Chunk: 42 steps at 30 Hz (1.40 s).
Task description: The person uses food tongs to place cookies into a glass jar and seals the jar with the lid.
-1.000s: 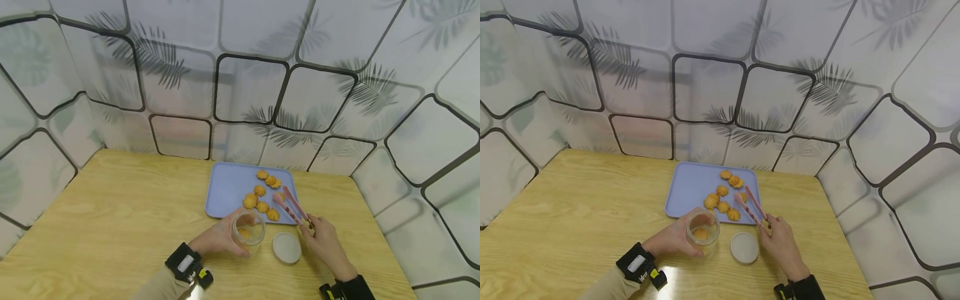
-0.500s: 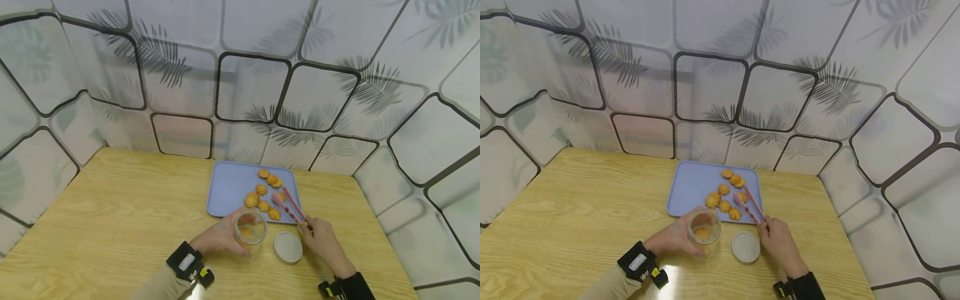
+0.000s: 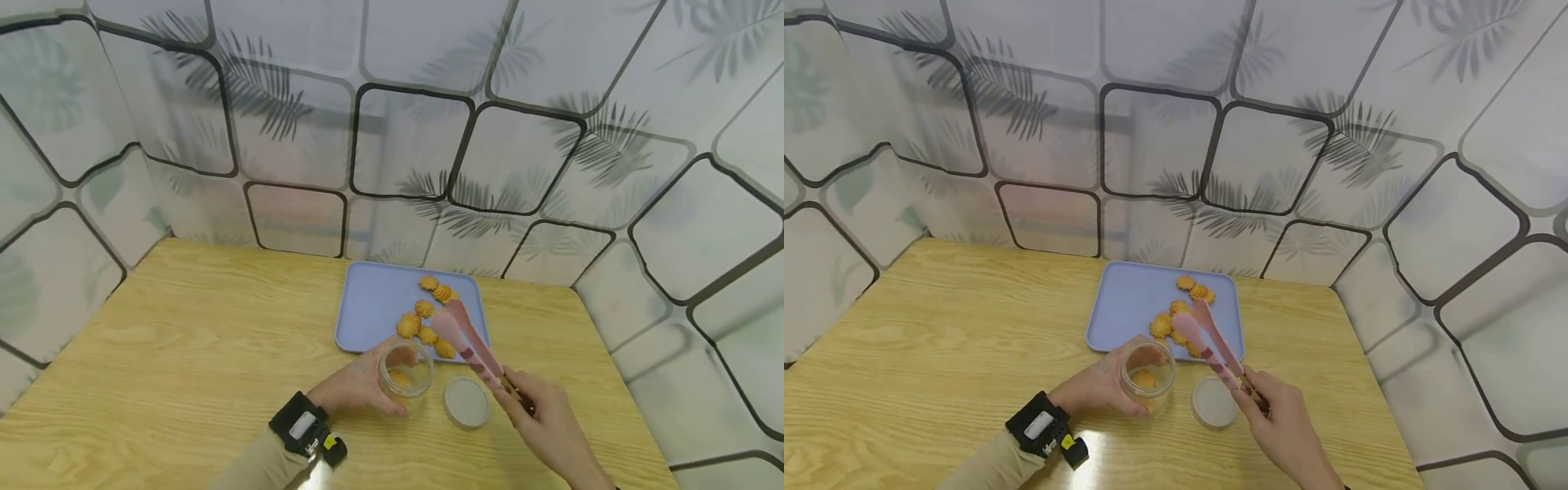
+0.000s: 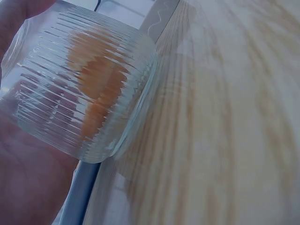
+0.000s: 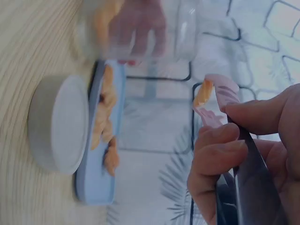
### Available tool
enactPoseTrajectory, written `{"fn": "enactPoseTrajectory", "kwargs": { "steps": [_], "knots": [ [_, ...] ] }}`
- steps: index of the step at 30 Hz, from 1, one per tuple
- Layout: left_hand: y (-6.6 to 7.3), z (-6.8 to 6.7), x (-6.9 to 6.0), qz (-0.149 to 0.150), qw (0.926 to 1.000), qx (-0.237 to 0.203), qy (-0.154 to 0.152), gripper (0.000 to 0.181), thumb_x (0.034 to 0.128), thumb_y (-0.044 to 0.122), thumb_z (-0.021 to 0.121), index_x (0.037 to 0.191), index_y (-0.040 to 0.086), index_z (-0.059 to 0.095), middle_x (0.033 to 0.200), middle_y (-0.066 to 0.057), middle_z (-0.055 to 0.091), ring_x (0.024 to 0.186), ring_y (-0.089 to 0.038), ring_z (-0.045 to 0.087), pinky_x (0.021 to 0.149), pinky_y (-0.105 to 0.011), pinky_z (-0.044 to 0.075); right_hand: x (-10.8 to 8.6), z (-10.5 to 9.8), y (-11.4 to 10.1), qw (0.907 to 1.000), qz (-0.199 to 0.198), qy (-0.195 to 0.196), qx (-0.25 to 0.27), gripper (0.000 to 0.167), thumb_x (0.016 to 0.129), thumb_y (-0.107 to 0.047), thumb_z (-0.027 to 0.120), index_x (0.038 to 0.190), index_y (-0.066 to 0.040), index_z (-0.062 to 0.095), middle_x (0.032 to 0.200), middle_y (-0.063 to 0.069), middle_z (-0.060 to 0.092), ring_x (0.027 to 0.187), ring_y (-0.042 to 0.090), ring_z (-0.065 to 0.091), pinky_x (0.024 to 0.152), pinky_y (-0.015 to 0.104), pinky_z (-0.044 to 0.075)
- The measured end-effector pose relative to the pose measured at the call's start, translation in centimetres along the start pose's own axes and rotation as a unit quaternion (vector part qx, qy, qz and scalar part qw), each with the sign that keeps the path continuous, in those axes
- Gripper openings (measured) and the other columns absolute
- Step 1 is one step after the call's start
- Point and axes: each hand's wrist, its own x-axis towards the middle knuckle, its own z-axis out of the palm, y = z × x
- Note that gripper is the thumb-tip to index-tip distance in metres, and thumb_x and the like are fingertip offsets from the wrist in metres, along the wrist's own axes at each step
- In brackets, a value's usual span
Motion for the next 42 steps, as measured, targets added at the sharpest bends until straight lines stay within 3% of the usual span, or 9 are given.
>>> {"fn": "enactPoseTrajectory", "kwargs": {
  "steps": [3,8,13,20,24,33,38,42],
  "knots": [
    [0.1,-0.1,-0.1,-0.006,0.9999,0.008,0.004,0.090,0.0660,0.005,0.093,0.142,0.014,0.045,0.142,-0.004,0.058,0.136,-0.019,0.051,0.117,-0.040,0.038,-0.6,0.0,-0.9,0.9981,-0.040,-0.024,0.039,0.026,0.092,0.002,0.070,0.116,-0.007,0.073,0.068,-0.013,0.049,0.054,-0.007,0.036,0.041,0.016,0.035],
    [0.1,-0.1,-0.2,-0.006,1.0000,0.006,-0.001,0.090,0.0667,0.007,0.094,0.141,0.024,0.045,0.140,0.001,0.058,0.134,-0.019,0.052,0.114,-0.037,0.042,-1.4,0.5,-1.5,0.9913,-0.101,-0.046,0.070,0.030,0.088,0.009,0.071,0.115,-0.004,0.072,0.072,-0.013,0.055,0.056,-0.010,0.039,0.043,0.011,0.037],
    [0.0,0.0,-0.2,-0.003,0.9998,0.021,0.003,0.092,0.0661,0.010,0.095,0.142,0.027,0.045,0.137,0.003,0.058,0.130,-0.016,0.053,0.112,-0.032,0.043,-1.7,0.6,-2.0,0.9917,-0.081,-0.070,0.071,0.028,0.089,0.004,0.072,0.115,-0.007,0.072,0.077,-0.015,0.057,0.058,-0.008,0.043,0.043,0.015,0.041],
    [0.1,-0.1,-0.2,-0.003,0.9998,0.021,-0.001,0.090,0.0674,0.011,0.094,0.142,0.030,0.046,0.136,-0.005,0.056,0.126,-0.017,0.054,0.109,-0.031,0.046,-1.7,0.7,-2.3,0.9917,-0.066,-0.090,0.063,0.027,0.090,0.000,0.074,0.114,-0.010,0.071,0.078,-0.016,0.055,0.059,-0.009,0.044,0.043,0.017,0.043],
    [0.1,-0.1,-0.3,-0.007,0.9999,0.016,-0.001,0.093,0.0676,0.009,0.094,0.143,0.032,0.045,0.140,-0.008,0.054,0.127,-0.017,0.052,0.109,-0.031,0.045,-1.7,0.8,-2.3,0.9914,-0.068,-0.099,0.052,0.026,0.090,0.000,0.073,0.116,-0.006,0.070,0.080,-0.014,0.056,0.061,-0.008,0.044,0.043,0.017,0.042],
    [0.1,0.0,-0.2,-0.003,0.9998,0.020,0.004,0.094,0.0664,0.009,0.094,0.143,0.034,0.046,0.136,0.005,0.054,0.126,-0.016,0.053,0.111,-0.032,0.044,-1.4,0.7,-2.8,0.9915,-0.049,-0.116,0.036,0.022,0.093,-0.006,0.072,0.113,-0.013,0.068,0.082,-0.017,0.056,0.061,-0.009,0.046,0.044,0.019,0.045],
    [0.0,0.0,-0.1,0.002,0.9999,0.010,-0.001,0.093,0.0669,0.006,0.093,0.143,0.029,0.045,0.139,0.002,0.054,0.131,-0.025,0.052,0.111,-0.032,0.044,-1.5,0.6,-2.9,0.9920,-0.035,-0.116,0.033,0.022,0.094,-0.009,0.072,0.116,-0.013,0.068,0.082,-0.017,0.056,0.060,-0.008,0.045,0.044,0.020,0.044],
    [-0.1,-0.1,0.0,0.007,0.9999,-0.006,-0.011,0.091,0.0677,0.004,0.092,0.142,0.027,0.045,0.142,-0.008,0.056,0.133,-0.033,0.051,0.112,-0.031,0.042,-1.7,0.5,-2.9,0.9918,-0.021,-0.120,0.038,0.022,0.095,-0.012,0.072,0.117,-0.013,0.068,0.083,-0.016,0.057,0.059,-0.007,0.045,0.043,0.020,0.044]
  ]
}}
